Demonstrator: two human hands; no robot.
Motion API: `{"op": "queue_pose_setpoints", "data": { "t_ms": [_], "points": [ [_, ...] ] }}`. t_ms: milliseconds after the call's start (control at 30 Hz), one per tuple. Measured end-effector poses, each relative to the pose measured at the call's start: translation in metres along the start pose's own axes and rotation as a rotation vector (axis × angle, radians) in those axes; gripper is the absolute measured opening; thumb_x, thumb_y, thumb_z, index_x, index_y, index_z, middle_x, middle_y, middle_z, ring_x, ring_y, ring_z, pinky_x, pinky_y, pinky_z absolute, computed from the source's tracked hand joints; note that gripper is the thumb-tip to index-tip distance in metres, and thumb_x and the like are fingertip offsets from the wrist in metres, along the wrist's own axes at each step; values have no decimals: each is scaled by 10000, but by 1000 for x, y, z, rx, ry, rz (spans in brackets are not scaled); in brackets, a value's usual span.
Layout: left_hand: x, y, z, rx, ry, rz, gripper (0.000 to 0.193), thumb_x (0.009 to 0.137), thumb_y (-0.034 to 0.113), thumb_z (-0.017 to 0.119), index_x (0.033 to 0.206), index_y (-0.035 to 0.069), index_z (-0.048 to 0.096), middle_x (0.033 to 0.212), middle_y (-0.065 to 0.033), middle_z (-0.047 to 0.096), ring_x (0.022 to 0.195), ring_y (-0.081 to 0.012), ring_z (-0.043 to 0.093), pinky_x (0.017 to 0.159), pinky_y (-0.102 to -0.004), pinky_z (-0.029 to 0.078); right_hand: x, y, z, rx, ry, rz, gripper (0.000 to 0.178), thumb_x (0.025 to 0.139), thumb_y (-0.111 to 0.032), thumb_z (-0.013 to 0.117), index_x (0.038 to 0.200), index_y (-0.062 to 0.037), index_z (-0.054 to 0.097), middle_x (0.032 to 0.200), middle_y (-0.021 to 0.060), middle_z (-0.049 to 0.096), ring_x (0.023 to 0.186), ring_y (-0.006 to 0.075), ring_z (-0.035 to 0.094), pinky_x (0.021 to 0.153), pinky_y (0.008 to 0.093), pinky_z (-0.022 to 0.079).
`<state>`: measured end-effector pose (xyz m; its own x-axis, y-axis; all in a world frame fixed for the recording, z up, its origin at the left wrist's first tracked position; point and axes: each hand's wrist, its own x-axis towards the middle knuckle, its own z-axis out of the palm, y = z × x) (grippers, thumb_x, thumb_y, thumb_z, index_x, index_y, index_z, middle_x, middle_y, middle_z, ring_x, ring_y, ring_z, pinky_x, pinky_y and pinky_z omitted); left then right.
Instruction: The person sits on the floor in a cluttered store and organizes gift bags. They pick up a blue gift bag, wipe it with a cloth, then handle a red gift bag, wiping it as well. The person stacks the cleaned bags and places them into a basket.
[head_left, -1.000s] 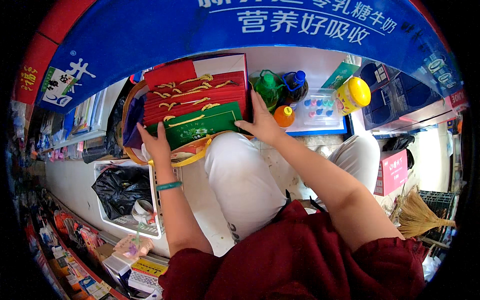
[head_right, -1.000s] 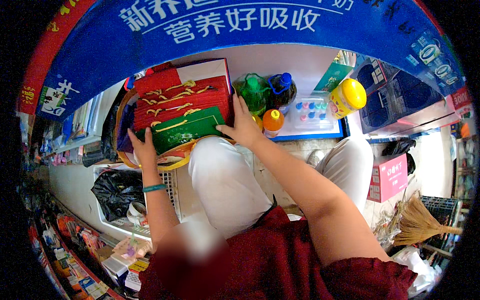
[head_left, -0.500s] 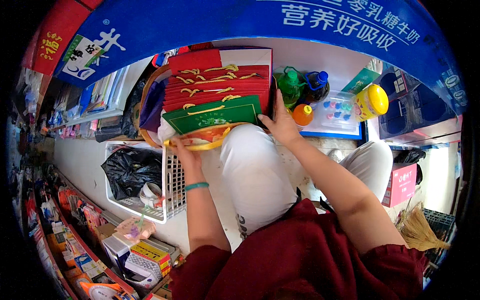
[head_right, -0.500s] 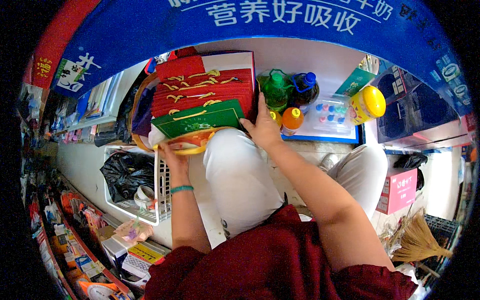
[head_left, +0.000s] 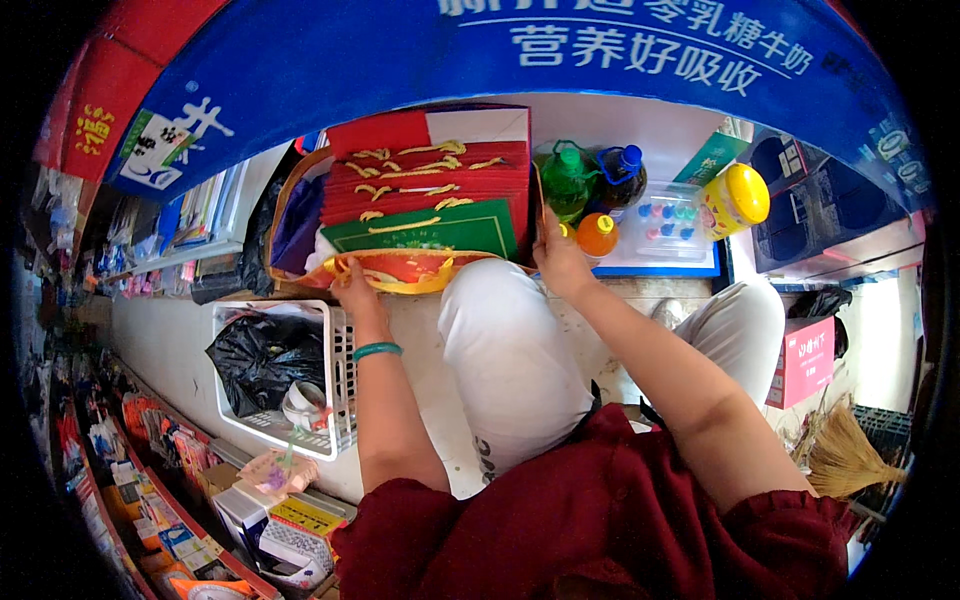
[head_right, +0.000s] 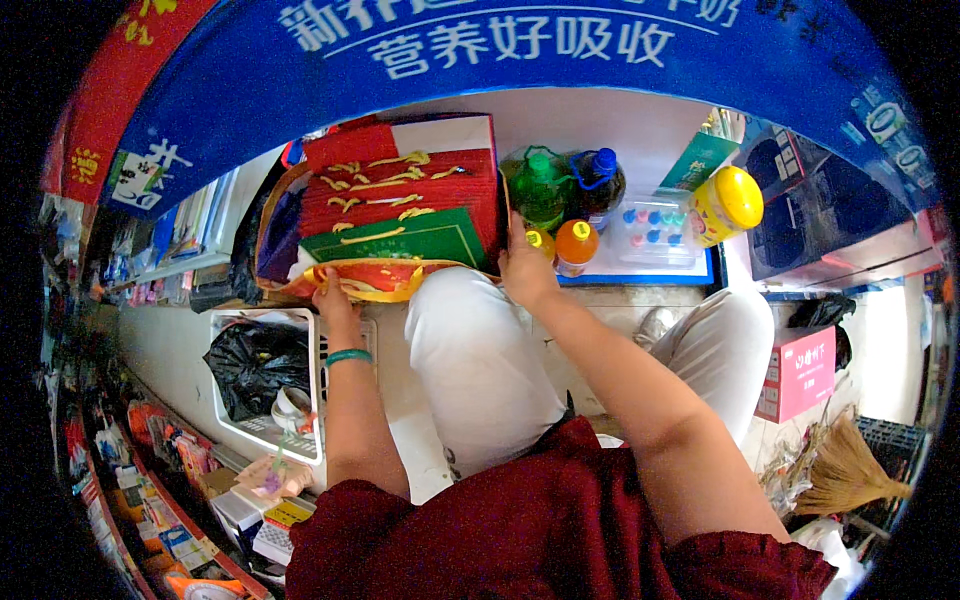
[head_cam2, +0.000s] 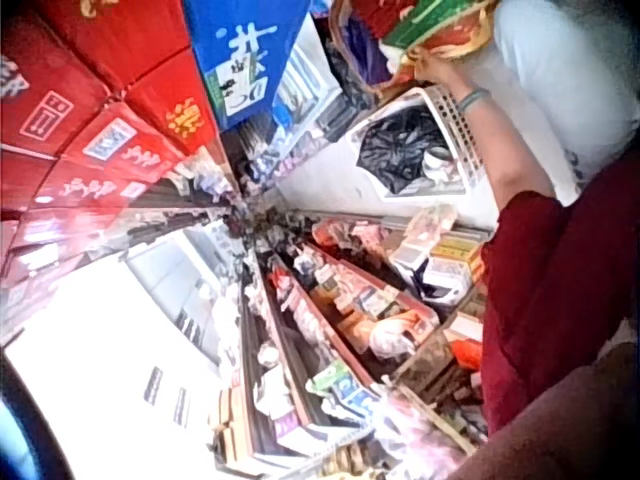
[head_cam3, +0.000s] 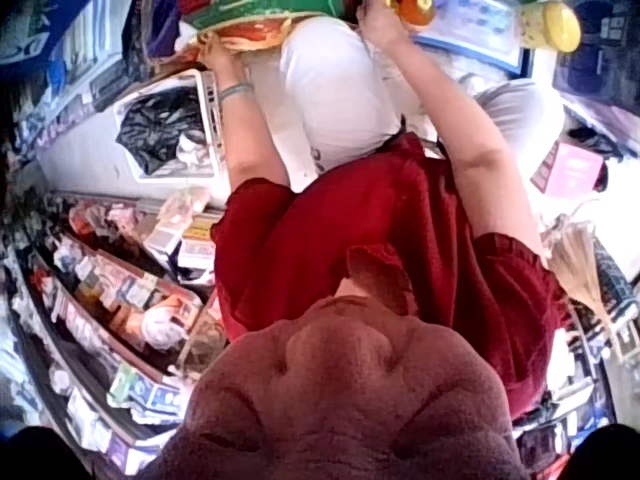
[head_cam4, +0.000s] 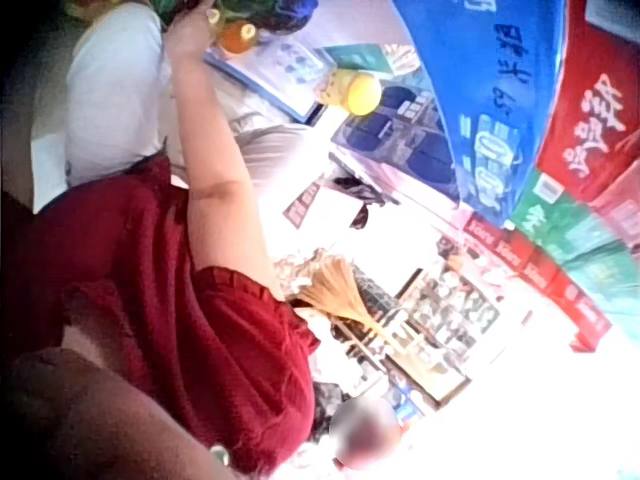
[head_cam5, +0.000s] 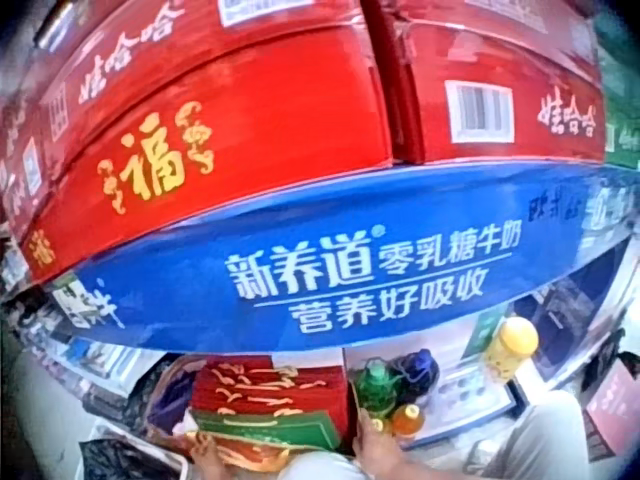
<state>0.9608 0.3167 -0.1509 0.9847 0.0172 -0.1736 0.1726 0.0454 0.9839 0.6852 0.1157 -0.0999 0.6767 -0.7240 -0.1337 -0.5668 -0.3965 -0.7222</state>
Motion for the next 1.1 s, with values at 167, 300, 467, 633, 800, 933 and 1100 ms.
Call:
{"op": "queue_pose_setpoints", "data": {
  "t_ms": [167,300,467,633,800,933,1100],
  "points": [
    [10,12,-16,22,-50,58,984,816,306,689,1432,97,-49,1374,-174,349,1130,-307,490,867,-429,476,-10,2,1,-59,-93,108,670,890,-280,469,1395,28,155,843,294,614,787,448,598,741,505,472],
    [-3,47,0,37,-155,-189,999,829,361,664,1439,273,-123,1383,-89,358,1185,-252,440,886,-481,421,-11,10,12,128,76,-31,339,885,-223,458,1059,66,495,823,327,575,790,467,568,707,513,454],
    [32,61,30,165,-348,-227,1007,817,422,662,1452,253,-101,1370,-128,368,1136,-275,467,823,-446,438,1,-3,-7,149,207,37,232,865,-149,456,849,68,539,828,321,568,809,459,563,721,480,455],
    [29,57,29,120,-288,-167,973,842,461,608,1446,257,-127,1423,-128,291,1206,-321,403,894,-493,405,12,1,-2,104,168,-29,333,875,-175,444,1088,73,507,808,312,593,783,457,583,702,495,474],
    [8,39,6,46,-240,-78,910,856,529,545,1457,236,-72,1429,-112,291,1247,-314,365,889,-570,375,-8,6,1,230,126,23,483,895,-312,489,1177,78,458,854,303,606,853,419,601,760,453,469],
    [14,10,-18,-163,-226,-113,741,875,458,558,1423,146,171,1350,-115,388,1191,-271,434,867,-463,442,-20,5,-4,266,43,-50,555,857,-361,563,1186,70,442,859,278,620,847,387,619,759,419,479],
    [-29,12,-19,-167,-107,-317,367,927,378,501,1159,100,443,1013,-65,578,901,-216,579,767,-395,488,-31,-19,-21,194,9,33,535,836,-314,597,1179,66,445,899,270,616,853,378,618,737,404,489]
  ]
}}
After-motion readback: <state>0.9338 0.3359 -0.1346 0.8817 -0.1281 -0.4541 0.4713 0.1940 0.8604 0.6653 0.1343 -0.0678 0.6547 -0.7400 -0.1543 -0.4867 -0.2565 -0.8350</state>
